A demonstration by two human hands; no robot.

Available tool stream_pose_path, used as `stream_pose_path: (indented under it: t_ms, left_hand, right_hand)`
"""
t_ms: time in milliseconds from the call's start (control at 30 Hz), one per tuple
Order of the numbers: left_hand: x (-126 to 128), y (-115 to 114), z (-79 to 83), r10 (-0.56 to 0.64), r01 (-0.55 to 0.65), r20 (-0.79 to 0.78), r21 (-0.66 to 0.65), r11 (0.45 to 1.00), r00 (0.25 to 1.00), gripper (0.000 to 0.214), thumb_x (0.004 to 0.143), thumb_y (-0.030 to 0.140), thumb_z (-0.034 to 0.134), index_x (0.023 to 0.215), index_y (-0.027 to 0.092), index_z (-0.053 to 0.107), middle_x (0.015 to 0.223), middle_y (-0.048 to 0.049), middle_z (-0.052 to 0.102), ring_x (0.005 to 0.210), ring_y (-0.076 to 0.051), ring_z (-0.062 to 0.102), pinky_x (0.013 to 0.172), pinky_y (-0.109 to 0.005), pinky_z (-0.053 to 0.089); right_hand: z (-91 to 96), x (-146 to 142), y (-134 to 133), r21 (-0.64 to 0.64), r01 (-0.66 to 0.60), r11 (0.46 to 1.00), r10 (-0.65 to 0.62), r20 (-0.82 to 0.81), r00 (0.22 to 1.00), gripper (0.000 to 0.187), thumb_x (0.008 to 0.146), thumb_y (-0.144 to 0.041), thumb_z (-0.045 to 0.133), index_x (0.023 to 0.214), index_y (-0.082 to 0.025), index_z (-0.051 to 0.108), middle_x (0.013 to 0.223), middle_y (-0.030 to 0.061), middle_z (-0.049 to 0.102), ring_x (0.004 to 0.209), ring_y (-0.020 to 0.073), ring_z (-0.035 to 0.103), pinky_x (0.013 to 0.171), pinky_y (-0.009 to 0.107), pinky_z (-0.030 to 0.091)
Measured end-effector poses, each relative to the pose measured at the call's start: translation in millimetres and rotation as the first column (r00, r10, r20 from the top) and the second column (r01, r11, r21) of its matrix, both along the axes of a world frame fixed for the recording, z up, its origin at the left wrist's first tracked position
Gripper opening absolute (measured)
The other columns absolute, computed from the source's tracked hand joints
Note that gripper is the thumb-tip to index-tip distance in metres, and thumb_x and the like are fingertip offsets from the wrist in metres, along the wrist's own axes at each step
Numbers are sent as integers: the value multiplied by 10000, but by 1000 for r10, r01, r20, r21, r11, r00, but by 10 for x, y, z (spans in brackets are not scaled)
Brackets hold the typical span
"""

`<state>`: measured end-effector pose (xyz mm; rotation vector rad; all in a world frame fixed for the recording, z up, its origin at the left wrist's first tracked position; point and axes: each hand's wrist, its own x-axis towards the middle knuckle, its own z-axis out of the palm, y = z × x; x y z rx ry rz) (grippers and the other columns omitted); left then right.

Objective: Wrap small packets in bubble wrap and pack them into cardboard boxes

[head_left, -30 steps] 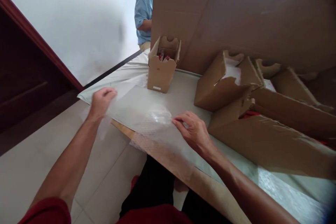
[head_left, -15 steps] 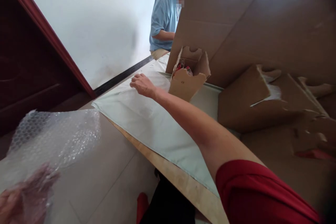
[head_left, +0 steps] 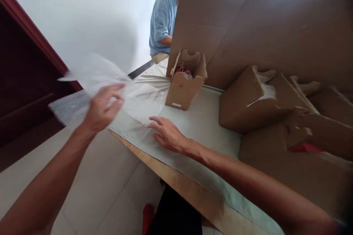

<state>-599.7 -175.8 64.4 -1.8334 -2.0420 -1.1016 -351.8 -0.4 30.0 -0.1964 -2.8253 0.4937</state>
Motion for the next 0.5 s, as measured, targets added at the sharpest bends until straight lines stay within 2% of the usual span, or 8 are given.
stream_pose_path:
  t_ms: [33, 67, 100, 167, 233, 300, 400, 500]
  left_hand:
    - [69, 489, 32, -51, 51, 10, -102, 993, 999, 169, 947, 314, 503, 955, 222, 644, 1441, -77, 633, 1365, -259, 546, 1175, -491, 407]
    - [153, 881, 12, -101, 102, 20, -240, 965, 995, 170, 927, 296, 495, 913, 223, 648, 1379, -81, 673, 1350, -255, 558, 1164, -469, 416]
    - [243, 1167, -51, -104, 108, 33, -385, 916, 994, 157, 903, 275, 496, 883, 233, 646, 1315, -68, 707, 1316, -240, 580, 1130, -428, 444]
    - [398, 1455, -250, -62, 64, 19, -466, 882, 998, 132, 861, 227, 502, 820, 226, 628, 1231, -99, 732, 1268, -265, 604, 1089, -436, 459]
    - [477, 1503, -447, 22, -25, -11, -479, 877, 1000, 136, 857, 201, 484, 807, 209, 611, 1195, -151, 725, 1236, -308, 609, 1071, -482, 448]
    - [494, 1473, -557, 96, -102, -38, -482, 870, 995, 147, 874, 204, 467, 818, 194, 602, 1162, -188, 714, 1197, -341, 612, 1053, -521, 440]
    - [539, 1442, -556, 127, -128, -37, -491, 861, 991, 120, 881, 255, 504, 838, 187, 593, 1107, -186, 710, 1147, -356, 623, 1041, -546, 443]
    - [668, 1448, -523, 129, -97, 39, -454, 885, 991, 201, 835, 373, 620, 874, 182, 573, 1067, -155, 707, 1177, -396, 605, 1078, -652, 391]
  right_hand:
    - [38, 205, -65, -4, 3, 1000, -3, -2, 1000, 321, 937, -140, 606, 1252, -157, 669, 1464, 198, 583, 1287, 308, 599, 1062, 524, 505]
    - [84, 416, -125, -10, 13, 1000, -13, -1, 1000, 302, 933, -137, 608, 1225, -162, 681, 1449, 196, 597, 1269, 305, 617, 1051, 523, 519]
    - [137, 631, -182, -22, 28, 999, -28, -2, 1000, 284, 933, -140, 608, 1203, -174, 691, 1432, 188, 615, 1255, 300, 633, 1041, 517, 534]
    - [263, 1067, -302, -67, 67, 996, -68, -8, 998, 266, 946, -167, 605, 1189, -215, 701, 1399, 154, 653, 1235, 280, 660, 1023, 487, 566]
    - [386, 1493, -433, -121, 121, 985, -124, -16, 992, 264, 967, -218, 604, 1204, -275, 704, 1361, 109, 690, 1200, 259, 693, 987, 450, 603]
    - [470, 1888, -570, -142, 206, 968, -212, -27, 977, 277, 976, -267, 610, 1227, -340, 703, 1305, 74, 727, 1139, 253, 729, 925, 431, 640]
    - [493, 2414, -794, -139, 385, 912, -397, -65, 916, 300, 968, -289, 623, 1232, -402, 705, 1216, 56, 764, 1048, 263, 761, 843, 436, 665]
    - [443, 2918, -1063, -150, 569, 809, -582, -62, 811, 270, 967, -276, 612, 1187, -377, 732, 1187, 53, 775, 1032, 262, 763, 862, 454, 656]
